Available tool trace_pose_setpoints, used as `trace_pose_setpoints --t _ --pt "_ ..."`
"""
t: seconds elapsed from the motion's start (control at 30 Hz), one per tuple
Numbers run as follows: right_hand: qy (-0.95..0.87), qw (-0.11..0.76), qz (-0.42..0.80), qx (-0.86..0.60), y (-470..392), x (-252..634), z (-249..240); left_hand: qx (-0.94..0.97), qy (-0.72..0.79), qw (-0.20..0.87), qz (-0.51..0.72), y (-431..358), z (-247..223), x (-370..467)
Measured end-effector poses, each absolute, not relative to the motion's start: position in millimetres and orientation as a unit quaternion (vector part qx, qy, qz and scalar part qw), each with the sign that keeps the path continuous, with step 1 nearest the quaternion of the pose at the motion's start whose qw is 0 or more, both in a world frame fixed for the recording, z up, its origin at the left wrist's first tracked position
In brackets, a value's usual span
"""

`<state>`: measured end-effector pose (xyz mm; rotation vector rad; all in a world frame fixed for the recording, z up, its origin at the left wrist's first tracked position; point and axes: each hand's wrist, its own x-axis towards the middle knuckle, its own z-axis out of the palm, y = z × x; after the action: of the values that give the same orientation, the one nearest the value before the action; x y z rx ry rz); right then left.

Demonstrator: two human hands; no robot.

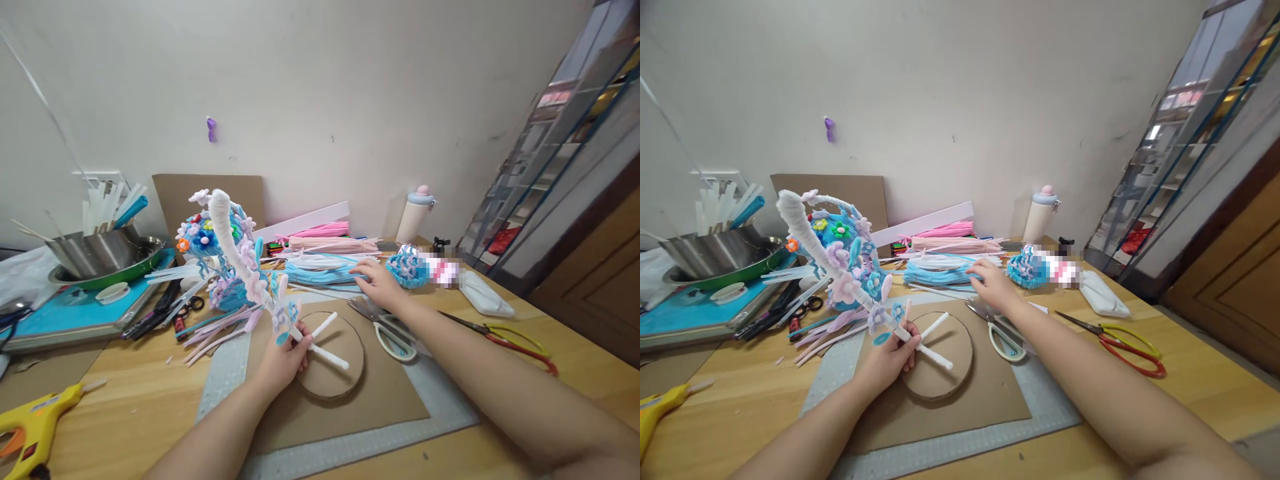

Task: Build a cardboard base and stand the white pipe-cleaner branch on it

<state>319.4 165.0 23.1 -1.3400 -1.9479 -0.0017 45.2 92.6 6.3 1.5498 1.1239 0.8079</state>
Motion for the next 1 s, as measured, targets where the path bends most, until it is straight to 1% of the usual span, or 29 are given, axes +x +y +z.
trace_pose_setpoints --t 0.13,0.23,0.37,0.47,0.57,0.7,0.93,1.0 --pt "-0.796 0.32 0.01 -0.513 201.6 286.6 30.0 0.639 0.473 0.507 0.334 92.1 4.3 44.9" --pt "-0.792 0.279 0.001 -0.543 233.2 273.2 31.8 0.64 0.474 0.507 0.329 91.9 2.7 44.5" --pt "-0.783 0.202 -0.005 -0.588 269.1 261.9 33.1 0.638 0.472 0.515 0.323 91.3 2.7 43.4" --pt "-0.778 0.146 0.001 -0.611 286.2 254.4 32.2 0.633 0.472 0.525 0.318 90.5 2.7 42.3" --pt "-0.78 0.108 0.019 -0.617 296.6 252.6 30.2 0.626 0.478 0.532 0.31 90.1 1.5 41.4" --pt "-0.791 0.094 0.052 -0.602 306.0 264.6 31.7 0.623 0.485 0.536 0.298 89.7 -0.2 40.3" --pt "-0.804 0.135 0.067 -0.575 308.9 282.7 51.1 0.618 0.502 0.527 0.298 86.4 -2.7 38.2" --pt "-0.816 0.117 0.084 -0.56 305.3 281.3 55.1 0.618 0.503 0.524 0.301 86.6 -4.0 37.6"
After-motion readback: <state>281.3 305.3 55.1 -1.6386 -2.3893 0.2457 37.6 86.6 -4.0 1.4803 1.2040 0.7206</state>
